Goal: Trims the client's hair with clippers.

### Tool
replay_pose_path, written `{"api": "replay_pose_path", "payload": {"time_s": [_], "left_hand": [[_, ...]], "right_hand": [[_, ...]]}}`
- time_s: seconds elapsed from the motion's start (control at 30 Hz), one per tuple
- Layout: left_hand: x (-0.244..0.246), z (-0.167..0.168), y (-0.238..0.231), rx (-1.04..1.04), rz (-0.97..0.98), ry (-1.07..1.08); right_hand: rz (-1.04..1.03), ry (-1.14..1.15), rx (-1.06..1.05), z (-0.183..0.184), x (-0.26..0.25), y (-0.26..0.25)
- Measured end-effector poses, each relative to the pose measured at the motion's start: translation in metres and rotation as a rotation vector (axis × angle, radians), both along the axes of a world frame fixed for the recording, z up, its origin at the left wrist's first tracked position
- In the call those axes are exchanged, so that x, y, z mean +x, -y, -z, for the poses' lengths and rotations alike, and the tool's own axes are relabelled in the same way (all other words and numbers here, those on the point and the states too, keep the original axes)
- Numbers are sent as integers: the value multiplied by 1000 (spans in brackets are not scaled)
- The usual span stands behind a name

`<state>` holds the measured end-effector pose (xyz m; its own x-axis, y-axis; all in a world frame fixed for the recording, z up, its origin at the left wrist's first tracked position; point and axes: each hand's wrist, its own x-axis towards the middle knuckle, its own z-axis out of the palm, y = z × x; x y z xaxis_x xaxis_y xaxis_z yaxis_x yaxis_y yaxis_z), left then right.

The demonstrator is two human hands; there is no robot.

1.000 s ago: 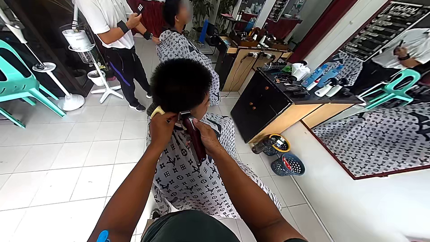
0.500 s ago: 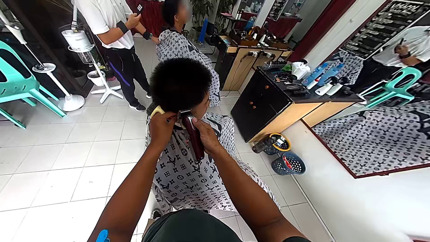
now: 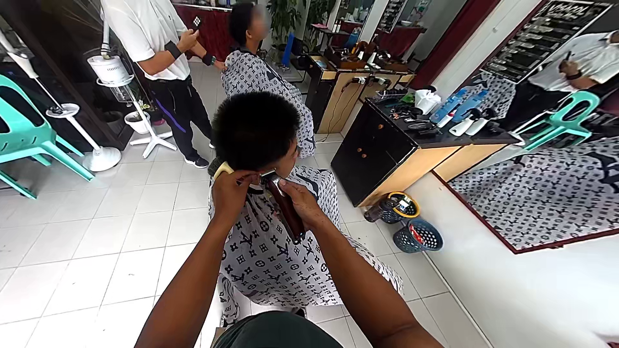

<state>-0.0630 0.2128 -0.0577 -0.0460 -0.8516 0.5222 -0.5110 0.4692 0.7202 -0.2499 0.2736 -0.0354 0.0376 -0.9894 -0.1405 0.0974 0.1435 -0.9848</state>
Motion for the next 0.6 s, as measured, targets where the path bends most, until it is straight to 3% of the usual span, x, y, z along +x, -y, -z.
{"api": "replay_pose_path", "payload": {"time_s": [0.43,0.5,0.6], "left_hand": [[0,-3,-2,67,-28,1],[0,5,-4,-50,-24,-39],[-1,33,-16,-523,101,-70]], "right_hand": [[-15,75,-103,1,4,3],[-92,56,-142,8,-9,-6],[-93,5,-132,24,-40,-38]]}}
